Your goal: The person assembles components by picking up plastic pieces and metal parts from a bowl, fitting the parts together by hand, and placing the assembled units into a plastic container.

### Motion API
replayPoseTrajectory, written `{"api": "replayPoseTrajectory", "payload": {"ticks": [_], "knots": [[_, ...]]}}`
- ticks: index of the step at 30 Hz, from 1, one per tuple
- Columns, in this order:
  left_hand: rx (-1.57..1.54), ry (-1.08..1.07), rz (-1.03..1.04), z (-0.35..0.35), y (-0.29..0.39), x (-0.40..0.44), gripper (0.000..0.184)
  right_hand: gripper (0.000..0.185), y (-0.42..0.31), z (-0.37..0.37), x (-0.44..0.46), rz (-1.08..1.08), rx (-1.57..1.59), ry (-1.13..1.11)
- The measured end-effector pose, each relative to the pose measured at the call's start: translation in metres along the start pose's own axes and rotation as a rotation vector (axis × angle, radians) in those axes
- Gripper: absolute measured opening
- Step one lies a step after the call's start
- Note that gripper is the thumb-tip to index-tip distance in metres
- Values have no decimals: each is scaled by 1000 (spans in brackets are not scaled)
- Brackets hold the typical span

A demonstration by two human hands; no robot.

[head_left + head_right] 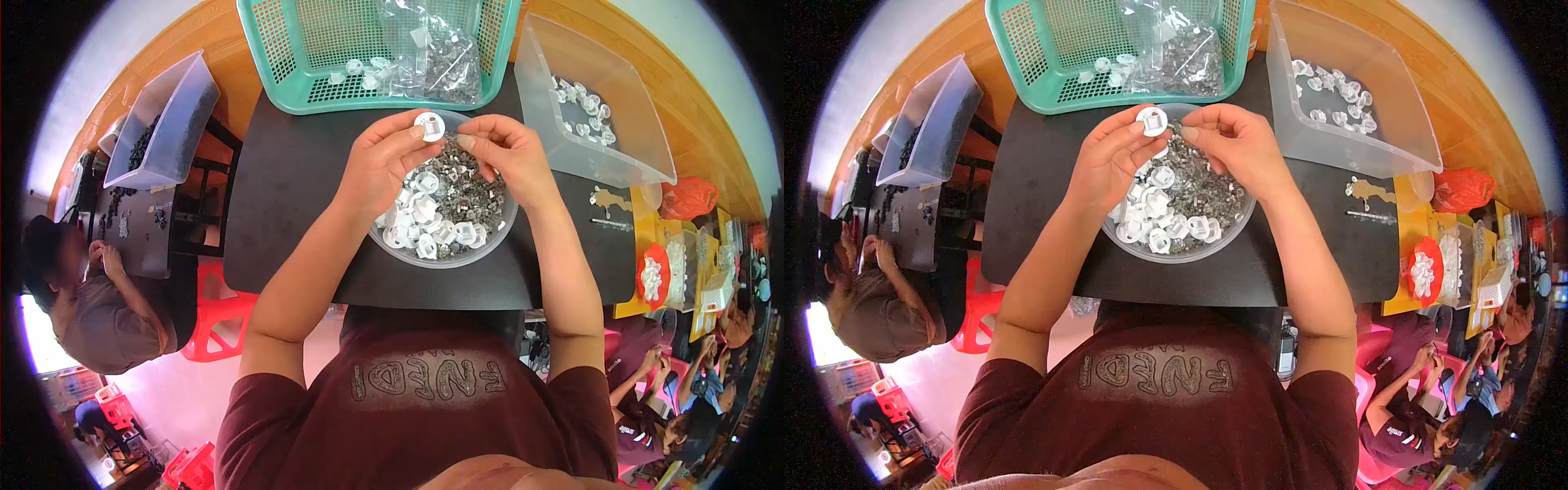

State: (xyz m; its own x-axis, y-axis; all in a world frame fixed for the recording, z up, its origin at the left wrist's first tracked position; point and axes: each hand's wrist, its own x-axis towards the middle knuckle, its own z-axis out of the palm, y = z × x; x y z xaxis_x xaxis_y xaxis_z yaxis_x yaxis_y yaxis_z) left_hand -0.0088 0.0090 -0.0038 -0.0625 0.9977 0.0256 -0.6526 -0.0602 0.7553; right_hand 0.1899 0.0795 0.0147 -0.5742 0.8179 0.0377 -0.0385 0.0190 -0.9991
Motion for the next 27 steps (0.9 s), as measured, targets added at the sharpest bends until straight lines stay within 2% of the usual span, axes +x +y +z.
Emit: {"api": "replayPoseTrajectory", "payload": {"ticks": [4, 6, 7, 14, 19, 23, 25, 27], "knots": [[-32, -4, -36, 0, 2, -1, 31, 16, 7, 11, -2, -103, -125, 118], [-56, 7, -42, 1, 1, 0, 31, 14, 12, 16, -1, -342, -302, 170], [-50, 17, -34, 0, 1, 0, 32, 13, 10, 17, -2, -361, -345, 158], [-6, 16, -16, -2, -2, 0, 31, 19, 9, 25, -6, -293, -327, 181], [19, -22, -25, -3, -2, 0, 31, 20, 0, 30, -12, -373, -592, 192], [-14, -10, -60, -4, -1, -1, 31, 20, -2, 27, -11, -426, -577, 177], [0, -13, -61, -1, -1, -2, 31, 20, -2, 27, -10, -310, -402, 165], [14, -18, -62, 0, 0, -2, 31, 20, -1, 25, -9, -277, -400, 156]]}}
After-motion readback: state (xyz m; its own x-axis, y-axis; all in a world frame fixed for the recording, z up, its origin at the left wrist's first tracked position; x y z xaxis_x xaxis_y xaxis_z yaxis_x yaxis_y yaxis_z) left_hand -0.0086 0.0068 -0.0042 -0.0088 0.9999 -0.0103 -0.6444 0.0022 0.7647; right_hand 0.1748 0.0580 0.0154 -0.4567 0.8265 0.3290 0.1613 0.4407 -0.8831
